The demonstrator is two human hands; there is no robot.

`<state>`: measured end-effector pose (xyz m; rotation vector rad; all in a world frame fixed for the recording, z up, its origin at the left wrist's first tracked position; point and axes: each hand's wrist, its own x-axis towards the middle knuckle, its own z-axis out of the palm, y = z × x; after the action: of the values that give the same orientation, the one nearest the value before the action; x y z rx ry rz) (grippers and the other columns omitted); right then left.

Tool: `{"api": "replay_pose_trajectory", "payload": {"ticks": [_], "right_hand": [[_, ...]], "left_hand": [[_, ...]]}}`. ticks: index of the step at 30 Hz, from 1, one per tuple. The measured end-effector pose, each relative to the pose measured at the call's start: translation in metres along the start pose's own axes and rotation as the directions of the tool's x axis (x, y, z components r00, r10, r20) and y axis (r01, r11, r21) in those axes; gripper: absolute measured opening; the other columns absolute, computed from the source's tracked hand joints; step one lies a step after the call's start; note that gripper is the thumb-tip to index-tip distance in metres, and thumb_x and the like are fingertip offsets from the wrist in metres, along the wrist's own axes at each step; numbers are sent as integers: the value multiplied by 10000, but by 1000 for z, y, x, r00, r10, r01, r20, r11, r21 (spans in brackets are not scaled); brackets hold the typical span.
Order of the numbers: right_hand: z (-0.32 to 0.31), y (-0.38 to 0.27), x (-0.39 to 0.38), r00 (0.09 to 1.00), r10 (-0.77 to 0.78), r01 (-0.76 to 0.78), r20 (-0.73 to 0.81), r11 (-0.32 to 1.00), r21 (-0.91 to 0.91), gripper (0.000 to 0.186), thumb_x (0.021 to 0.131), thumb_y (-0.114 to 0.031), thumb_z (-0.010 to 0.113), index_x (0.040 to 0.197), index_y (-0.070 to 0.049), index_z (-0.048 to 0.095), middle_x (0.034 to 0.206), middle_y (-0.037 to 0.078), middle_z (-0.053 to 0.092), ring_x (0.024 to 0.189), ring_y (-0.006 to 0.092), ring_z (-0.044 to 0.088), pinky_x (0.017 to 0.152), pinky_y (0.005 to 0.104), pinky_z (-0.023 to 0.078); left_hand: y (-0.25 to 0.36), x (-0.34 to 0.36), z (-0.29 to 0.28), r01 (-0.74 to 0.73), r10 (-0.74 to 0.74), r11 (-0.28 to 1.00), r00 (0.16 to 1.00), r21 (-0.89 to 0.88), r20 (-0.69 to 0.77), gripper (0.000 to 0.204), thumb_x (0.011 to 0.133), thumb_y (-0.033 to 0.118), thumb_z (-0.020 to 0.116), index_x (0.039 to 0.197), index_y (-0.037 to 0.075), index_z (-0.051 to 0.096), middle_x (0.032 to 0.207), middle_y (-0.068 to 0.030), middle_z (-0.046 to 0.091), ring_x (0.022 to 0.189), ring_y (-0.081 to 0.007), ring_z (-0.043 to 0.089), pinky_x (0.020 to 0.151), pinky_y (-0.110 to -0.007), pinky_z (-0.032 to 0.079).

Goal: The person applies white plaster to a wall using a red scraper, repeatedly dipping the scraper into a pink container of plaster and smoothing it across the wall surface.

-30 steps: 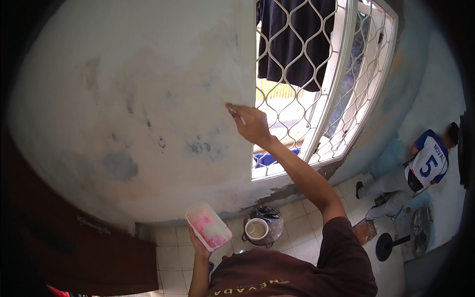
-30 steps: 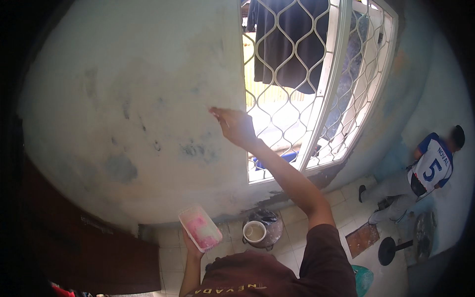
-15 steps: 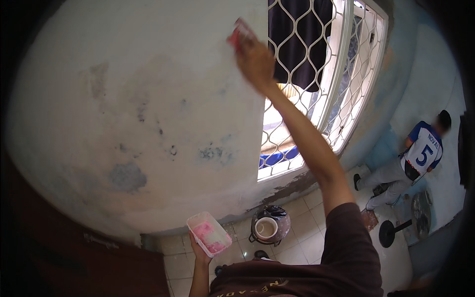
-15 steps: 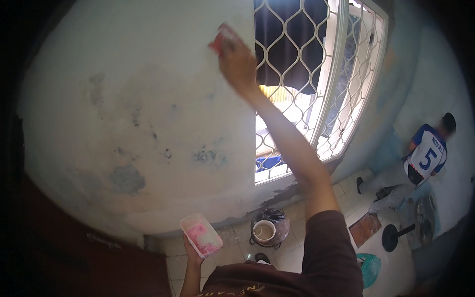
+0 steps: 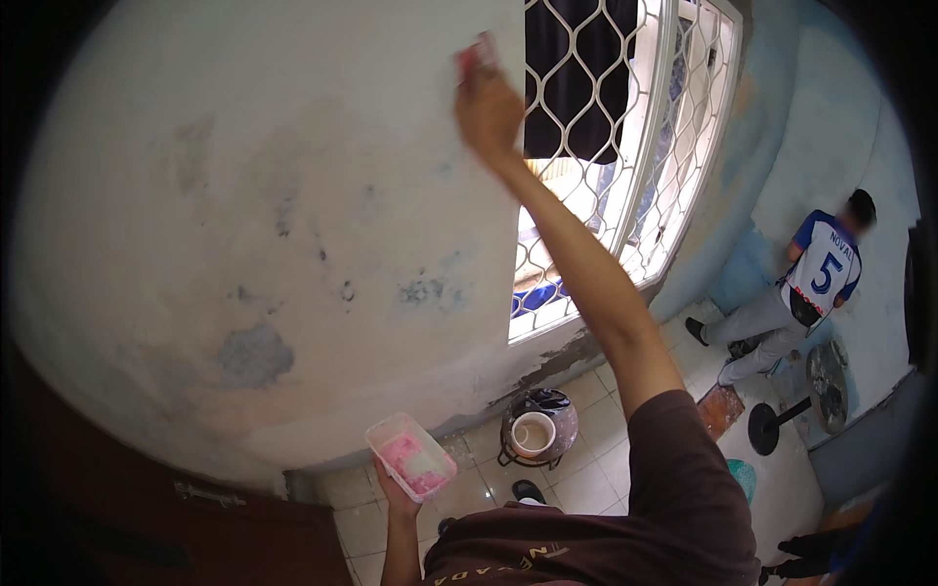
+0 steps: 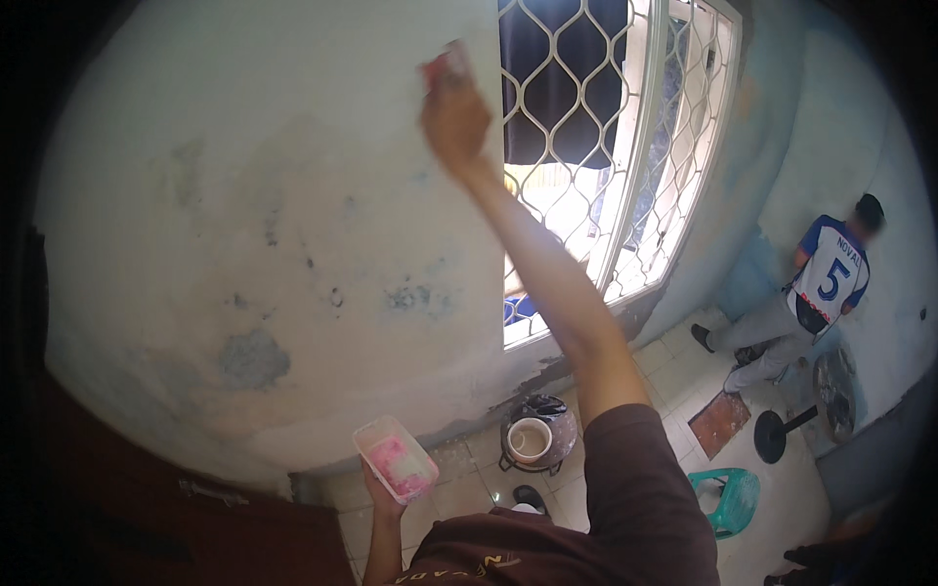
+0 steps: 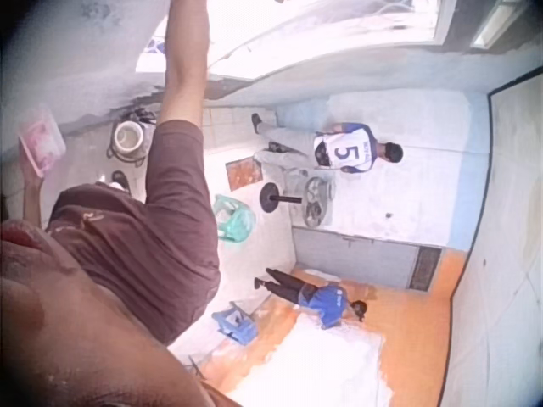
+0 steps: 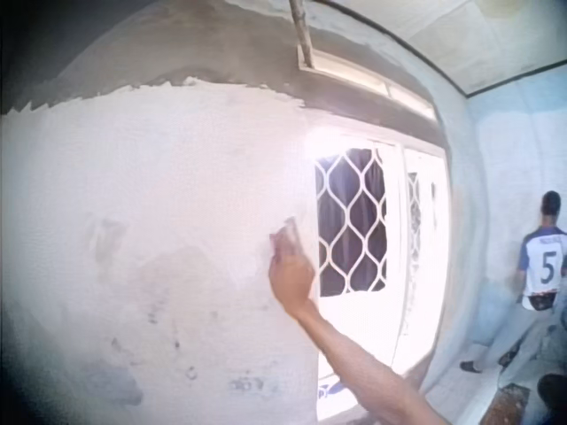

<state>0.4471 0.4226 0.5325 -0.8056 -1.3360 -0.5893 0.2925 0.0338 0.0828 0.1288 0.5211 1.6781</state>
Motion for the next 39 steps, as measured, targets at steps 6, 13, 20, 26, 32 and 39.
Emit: {"api": "replay_pose_trajectory", "payload": {"ticks": [6,13,20,26,32,39], "right_hand": [[-27,-41,-60,965,-209,142,159,926,350,294,915,-81,601,1185,-104,715,1074,86,751,868,300,730,729,416,594],[12,-11,-20,1000,-10,10,21,1000,-24,254,938,-124,599,1164,-38,674,1203,125,688,978,364,697,707,479,596],[-13,-73,-119,872,-463,366,158,831,418,351,850,-121,705,1200,-104,711,1034,72,741,877,282,727,676,374,591],[18,-41,-20,998,-13,7,-62,996,-91,253,942,-156,641,1175,-71,694,1013,154,709,865,341,696,675,461,573],[30,-177,-201,823,-491,434,287,868,241,321,861,-102,634,1151,30,671,1017,158,628,893,326,641,748,437,554],[24,-198,-63,973,-222,229,-58,940,251,359,948,30,559,1298,-1,634,1238,155,688,1097,358,647,929,434,541]], "left_hand": [[12,11,-20,17,-16,1000,999,-14,44,688,1030,655,395,1478,140,484,1402,-86,580,1292,-322,555,1097,-568,456],[15,20,-17,71,-69,997,994,-16,85,711,1025,667,386,1491,137,467,1409,-99,580,1286,-331,567,1097,-571,459],[43,5,8,61,-59,997,997,-49,48,632,1044,616,408,1433,132,528,1330,-94,623,1206,-328,617,1026,-575,516],[53,6,-25,12,-12,1000,999,5,53,752,1025,689,351,1499,115,457,1419,-117,571,1293,-350,564,1078,-588,474],[76,-6,-28,-4,8,998,997,-59,76,674,1040,634,388,1458,117,496,1355,-104,601,1223,-321,609,1034,-558,516],[125,-52,-57,-139,149,982,986,-126,78,686,1035,643,391,1481,129,480,1394,-93,579,1272,-323,577,1062,-589,484]]}}
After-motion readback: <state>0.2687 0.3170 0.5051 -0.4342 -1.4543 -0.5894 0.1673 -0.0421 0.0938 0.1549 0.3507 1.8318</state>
